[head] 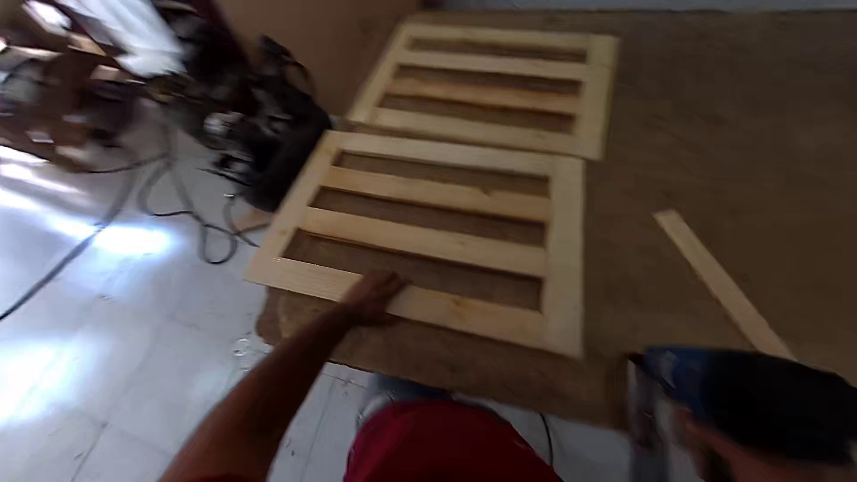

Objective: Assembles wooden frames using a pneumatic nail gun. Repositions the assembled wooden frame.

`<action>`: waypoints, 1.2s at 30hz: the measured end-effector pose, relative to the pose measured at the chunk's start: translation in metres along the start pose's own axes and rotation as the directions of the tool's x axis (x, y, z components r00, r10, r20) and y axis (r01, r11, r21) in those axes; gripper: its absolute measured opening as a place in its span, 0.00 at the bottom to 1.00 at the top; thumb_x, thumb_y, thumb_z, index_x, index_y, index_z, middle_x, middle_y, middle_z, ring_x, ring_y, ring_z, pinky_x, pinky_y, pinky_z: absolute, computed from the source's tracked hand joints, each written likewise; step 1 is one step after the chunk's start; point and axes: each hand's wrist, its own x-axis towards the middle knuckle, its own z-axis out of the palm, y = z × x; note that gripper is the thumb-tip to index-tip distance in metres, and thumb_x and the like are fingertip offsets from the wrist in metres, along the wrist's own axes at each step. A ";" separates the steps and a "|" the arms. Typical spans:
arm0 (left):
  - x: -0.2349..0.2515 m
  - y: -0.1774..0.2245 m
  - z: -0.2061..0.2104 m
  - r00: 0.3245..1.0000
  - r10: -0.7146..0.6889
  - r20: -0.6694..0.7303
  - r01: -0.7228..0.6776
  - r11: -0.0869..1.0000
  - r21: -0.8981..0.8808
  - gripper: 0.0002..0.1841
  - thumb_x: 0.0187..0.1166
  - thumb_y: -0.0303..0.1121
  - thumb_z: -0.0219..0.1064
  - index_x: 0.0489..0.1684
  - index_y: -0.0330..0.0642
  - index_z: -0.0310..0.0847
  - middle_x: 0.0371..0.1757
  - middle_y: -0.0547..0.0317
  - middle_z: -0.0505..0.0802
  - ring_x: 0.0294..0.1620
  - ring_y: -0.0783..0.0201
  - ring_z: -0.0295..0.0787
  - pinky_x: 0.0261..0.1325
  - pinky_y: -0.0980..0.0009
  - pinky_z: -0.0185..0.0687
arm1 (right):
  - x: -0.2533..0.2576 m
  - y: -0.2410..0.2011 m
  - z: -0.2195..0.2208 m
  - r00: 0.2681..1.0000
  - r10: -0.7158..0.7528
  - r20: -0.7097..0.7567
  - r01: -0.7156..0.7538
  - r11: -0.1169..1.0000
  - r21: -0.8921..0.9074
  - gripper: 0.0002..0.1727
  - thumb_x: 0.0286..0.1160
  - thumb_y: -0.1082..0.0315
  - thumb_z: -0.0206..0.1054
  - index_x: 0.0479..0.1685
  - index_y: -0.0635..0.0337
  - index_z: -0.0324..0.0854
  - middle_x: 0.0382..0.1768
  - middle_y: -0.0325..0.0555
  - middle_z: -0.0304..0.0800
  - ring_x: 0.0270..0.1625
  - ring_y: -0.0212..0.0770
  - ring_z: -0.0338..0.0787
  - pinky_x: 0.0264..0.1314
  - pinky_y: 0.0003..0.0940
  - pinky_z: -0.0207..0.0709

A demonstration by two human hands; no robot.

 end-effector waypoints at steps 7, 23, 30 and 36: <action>-0.116 -0.032 -0.012 0.734 -0.629 -0.256 0.561 0.774 -0.295 0.33 0.86 0.51 0.62 0.85 0.40 0.68 0.89 0.38 0.69 0.92 0.37 0.56 0.91 0.37 0.53 | -0.124 0.023 0.058 0.995 0.103 0.013 -0.102 0.951 0.291 0.18 0.71 0.77 0.69 0.61 0.64 0.79 0.49 0.47 0.96 0.22 0.35 0.87 0.23 0.31 0.84; -0.231 -0.219 0.010 0.544 -0.812 0.211 0.234 -0.094 -0.968 0.23 0.97 0.40 0.42 0.86 0.49 0.63 0.72 0.55 0.86 0.60 0.61 0.92 0.61 0.59 0.90 | -0.158 -0.034 0.230 0.990 0.143 -0.003 -0.125 0.875 0.468 0.13 0.76 0.73 0.71 0.57 0.62 0.85 0.47 0.57 0.95 0.19 0.47 0.86 0.20 0.39 0.85; -0.242 -0.235 0.041 0.669 -0.733 0.126 0.042 -0.132 -0.990 0.23 0.96 0.36 0.41 0.89 0.48 0.55 0.78 0.61 0.82 0.65 0.64 0.90 0.67 0.66 0.88 | -0.159 -0.041 0.237 0.973 0.227 -0.033 -0.172 0.815 0.553 0.13 0.76 0.72 0.73 0.57 0.62 0.84 0.44 0.59 0.95 0.18 0.46 0.86 0.20 0.38 0.85; -0.232 -0.212 0.036 0.561 -0.823 0.087 0.072 -0.056 -0.996 0.22 0.96 0.36 0.46 0.86 0.43 0.60 0.71 0.59 0.86 0.60 0.65 0.92 0.63 0.65 0.90 | -0.159 -0.044 0.238 0.969 0.246 -0.019 -0.203 0.840 0.504 0.12 0.76 0.70 0.74 0.55 0.61 0.86 0.40 0.57 0.93 0.17 0.45 0.85 0.21 0.38 0.86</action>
